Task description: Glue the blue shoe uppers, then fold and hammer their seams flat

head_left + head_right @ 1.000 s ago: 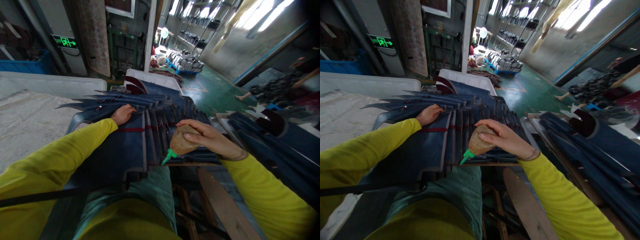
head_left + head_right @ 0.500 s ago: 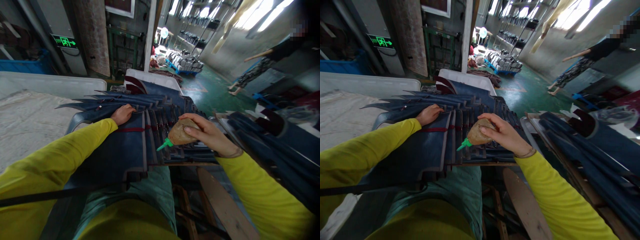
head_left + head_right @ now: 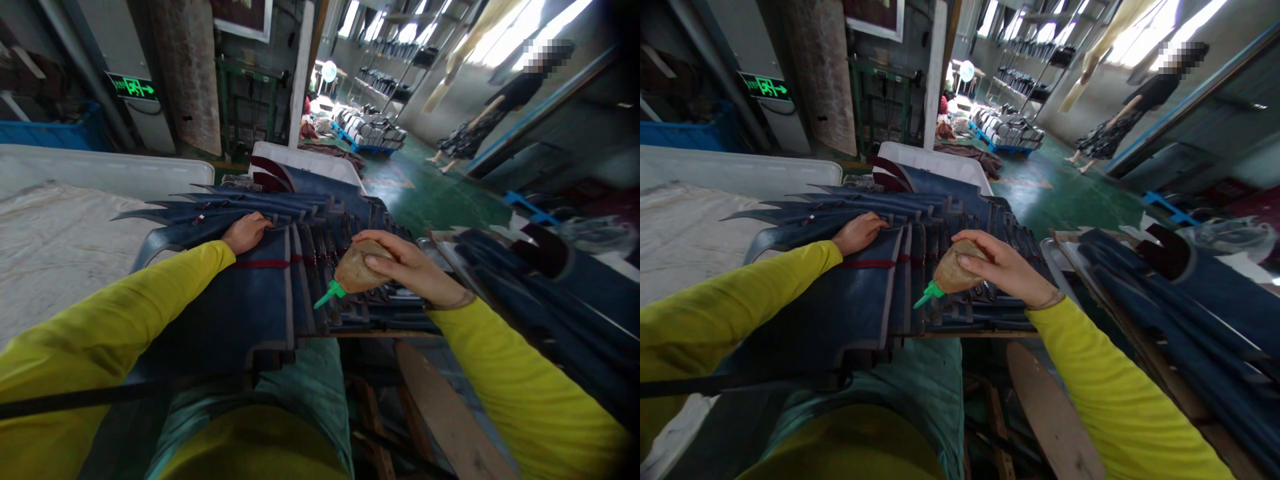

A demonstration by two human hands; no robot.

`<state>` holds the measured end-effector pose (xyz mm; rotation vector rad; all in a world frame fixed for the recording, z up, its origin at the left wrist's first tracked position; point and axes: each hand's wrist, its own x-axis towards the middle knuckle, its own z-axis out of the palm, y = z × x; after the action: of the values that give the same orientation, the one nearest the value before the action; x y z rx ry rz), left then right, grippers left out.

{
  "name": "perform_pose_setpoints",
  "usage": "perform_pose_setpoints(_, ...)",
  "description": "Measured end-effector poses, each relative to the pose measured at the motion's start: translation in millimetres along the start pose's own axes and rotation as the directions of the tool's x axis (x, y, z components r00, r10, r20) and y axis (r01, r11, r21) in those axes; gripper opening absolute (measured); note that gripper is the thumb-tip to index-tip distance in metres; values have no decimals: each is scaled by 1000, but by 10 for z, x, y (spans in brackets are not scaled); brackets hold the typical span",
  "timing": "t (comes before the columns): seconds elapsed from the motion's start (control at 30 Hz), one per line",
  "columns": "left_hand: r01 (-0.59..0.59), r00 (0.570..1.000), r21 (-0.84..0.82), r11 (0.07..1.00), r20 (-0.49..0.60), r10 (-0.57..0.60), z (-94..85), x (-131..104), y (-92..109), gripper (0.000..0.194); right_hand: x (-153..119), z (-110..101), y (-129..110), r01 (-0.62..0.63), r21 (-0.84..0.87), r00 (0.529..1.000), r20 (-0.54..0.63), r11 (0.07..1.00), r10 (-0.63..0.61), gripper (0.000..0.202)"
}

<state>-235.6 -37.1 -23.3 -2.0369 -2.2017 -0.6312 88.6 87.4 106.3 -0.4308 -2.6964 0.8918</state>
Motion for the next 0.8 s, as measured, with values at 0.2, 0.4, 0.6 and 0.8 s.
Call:
perform_pose_setpoints(0.2, -1, 1000, 10, 1000, -4, 1, -14, -3, 13, 40, 233, 47, 143, 8, -59, 989, -148, 998, -17, 41)
perform_pose_setpoints(0.4, 4, 1000, 18, 1000, -2, -4, 6, -7, -4, 39, 248, 35, 206, 13, -24, 982, -189, 1000, -17, 40)
perform_pose_setpoints(0.6, -3, 1000, -16, 1000, -13, 3, 29, -9, -31, 39, 299, 52, 242, 39, -32, 981, -191, 999, -45, 41)
perform_pose_setpoints(0.8, -4, 1000, 0, 1000, -14, 4, 13, -14, -18, 39, 504, 58, 337, 64, -61, 978, -194, 996, -75, 42)
